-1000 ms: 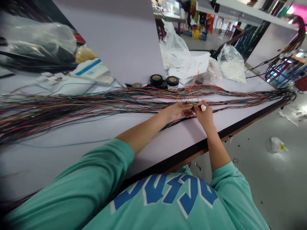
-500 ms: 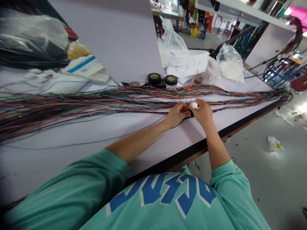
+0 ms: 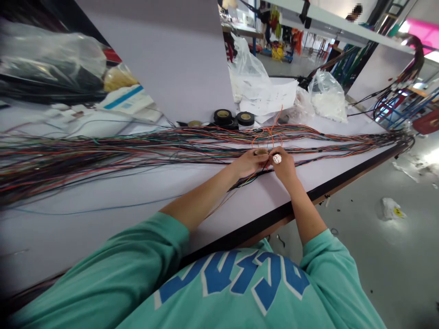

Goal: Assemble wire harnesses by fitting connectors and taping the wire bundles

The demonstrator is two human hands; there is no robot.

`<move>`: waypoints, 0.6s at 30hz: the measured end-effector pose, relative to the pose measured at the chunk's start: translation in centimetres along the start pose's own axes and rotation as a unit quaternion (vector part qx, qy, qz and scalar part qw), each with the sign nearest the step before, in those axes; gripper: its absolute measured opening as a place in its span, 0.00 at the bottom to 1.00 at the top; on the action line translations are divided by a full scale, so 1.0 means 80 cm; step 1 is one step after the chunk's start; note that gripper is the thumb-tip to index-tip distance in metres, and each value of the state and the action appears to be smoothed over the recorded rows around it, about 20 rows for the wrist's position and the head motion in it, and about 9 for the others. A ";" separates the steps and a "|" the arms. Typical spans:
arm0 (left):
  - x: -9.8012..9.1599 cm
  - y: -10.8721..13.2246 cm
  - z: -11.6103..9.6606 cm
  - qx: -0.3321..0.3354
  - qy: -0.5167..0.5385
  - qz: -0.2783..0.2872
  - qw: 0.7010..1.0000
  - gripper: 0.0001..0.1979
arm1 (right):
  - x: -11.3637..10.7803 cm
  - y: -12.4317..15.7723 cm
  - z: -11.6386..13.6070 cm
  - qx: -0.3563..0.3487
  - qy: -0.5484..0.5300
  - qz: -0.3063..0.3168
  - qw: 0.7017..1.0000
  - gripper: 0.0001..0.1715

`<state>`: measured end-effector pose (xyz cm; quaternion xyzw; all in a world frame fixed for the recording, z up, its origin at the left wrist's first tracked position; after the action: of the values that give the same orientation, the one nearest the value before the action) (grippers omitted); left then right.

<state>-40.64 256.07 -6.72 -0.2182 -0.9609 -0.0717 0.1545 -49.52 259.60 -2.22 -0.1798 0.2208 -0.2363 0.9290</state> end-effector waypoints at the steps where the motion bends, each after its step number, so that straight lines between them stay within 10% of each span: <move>1: 0.007 0.001 0.002 -0.009 -0.008 0.034 0.999 0.14 | 0.003 -0.001 -0.005 0.023 -0.012 0.012 1.000 0.04; 4: 0.000 0.008 -0.010 0.077 -0.130 -0.017 0.988 0.11 | 0.009 -0.002 -0.029 0.111 -0.025 0.023 0.993 0.05; 8: 0.004 0.043 -0.035 0.248 -0.373 -0.083 0.890 0.19 | -0.001 -0.010 -0.033 0.108 0.001 -0.004 0.994 0.06; 11: 0.007 0.048 -0.030 0.243 -0.396 -0.057 0.884 0.11 | 0.000 -0.012 -0.010 0.038 0.058 0.021 0.997 0.07; 18: -0.027 0.035 -0.033 0.179 -0.415 -0.200 0.869 0.05 | 0.010 0.002 0.018 -0.055 0.155 0.010 0.986 0.04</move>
<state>-36.86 257.17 -4.74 0.0001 -0.9559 0.1695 -0.2398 -48.12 259.63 -1.30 -0.1896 0.3766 -0.2398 0.8745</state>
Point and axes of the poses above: each hand's wrist, its own y-axis away from the middle knuckle, its own x-axis out of the palm, z = x × y, the point moved 10 cm from there along -y, towards the middle knuckle, and after that the axes turned 11 degrees about -z, right-handed, at the moved point
